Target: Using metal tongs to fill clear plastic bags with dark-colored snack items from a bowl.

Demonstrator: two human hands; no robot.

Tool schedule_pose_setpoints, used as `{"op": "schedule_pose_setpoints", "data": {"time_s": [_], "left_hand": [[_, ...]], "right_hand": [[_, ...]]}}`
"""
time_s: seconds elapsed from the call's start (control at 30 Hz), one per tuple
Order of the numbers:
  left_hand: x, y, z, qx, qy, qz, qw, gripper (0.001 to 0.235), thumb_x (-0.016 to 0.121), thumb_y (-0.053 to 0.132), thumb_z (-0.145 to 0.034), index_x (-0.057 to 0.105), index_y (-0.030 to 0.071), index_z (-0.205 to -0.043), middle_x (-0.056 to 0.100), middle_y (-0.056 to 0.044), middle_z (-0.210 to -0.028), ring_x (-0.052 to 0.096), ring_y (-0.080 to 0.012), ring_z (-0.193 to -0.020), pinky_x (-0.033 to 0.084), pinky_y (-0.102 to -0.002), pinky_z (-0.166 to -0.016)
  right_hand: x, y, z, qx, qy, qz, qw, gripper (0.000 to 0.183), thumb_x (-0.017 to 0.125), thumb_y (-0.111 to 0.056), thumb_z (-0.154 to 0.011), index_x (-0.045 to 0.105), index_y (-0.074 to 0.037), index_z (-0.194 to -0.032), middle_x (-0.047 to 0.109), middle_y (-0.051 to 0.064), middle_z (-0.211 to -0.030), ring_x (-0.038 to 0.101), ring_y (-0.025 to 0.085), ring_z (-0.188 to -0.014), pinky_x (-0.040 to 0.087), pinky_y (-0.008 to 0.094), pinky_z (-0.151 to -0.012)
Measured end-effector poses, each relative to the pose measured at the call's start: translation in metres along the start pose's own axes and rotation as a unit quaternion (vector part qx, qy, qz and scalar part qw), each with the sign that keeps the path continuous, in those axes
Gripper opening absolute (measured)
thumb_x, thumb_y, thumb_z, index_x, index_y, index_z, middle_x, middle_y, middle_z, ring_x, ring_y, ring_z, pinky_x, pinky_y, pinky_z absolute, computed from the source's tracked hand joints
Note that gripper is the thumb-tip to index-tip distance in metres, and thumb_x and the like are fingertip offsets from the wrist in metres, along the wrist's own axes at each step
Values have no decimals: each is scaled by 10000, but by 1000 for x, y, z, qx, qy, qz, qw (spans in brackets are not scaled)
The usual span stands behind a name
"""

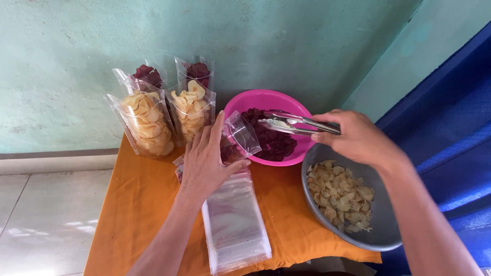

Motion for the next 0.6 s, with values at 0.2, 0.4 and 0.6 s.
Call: {"op": "schedule_pose_setpoints", "data": {"time_s": [0.2, 0.4, 0.6], "left_hand": [[3, -4, 1, 56, 102, 25, 993, 1154, 848, 616, -663, 334, 163, -1591, 611, -85, -1178, 619, -312, -1130, 492, -482, -924], [-28, 17, 7, 88, 223, 91, 967, 1130, 888, 599, -677, 384, 138, -1578, 592, -125, -1180, 626, -355, -1103, 507, -448, -907], [-37, 45, 13, 26, 244, 252, 936, 1285, 919, 533, -695, 160, 96, -1636, 420, -230, -1394, 471, -476, -1311, 387, -573, -1085]], "right_hand": [[71, 67, -33, -6, 34, 244, 969, 469, 662, -429, -919, 666, -263, -1358, 697, -3, -1258, 616, 328, -1163, 463, 625, -948], [88, 25, -5, -160, 184, 173, 954, 363, 693, -378, -948, 726, -215, -1270, 690, 25, -1225, 598, 318, -1139, 462, 587, -904], [147, -42, 34, -301, 119, -211, 922, 200, 774, -199, -827, 776, -124, -1013, 740, 101, -892, 723, 339, -858, 567, 444, -712]]}}
Point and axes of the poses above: each hand's wrist, its own z-axis away from the middle knuckle, its own x-axis out of the palm, y = z × x, the point moved 4 cm from there along -z, towards the middle knuckle
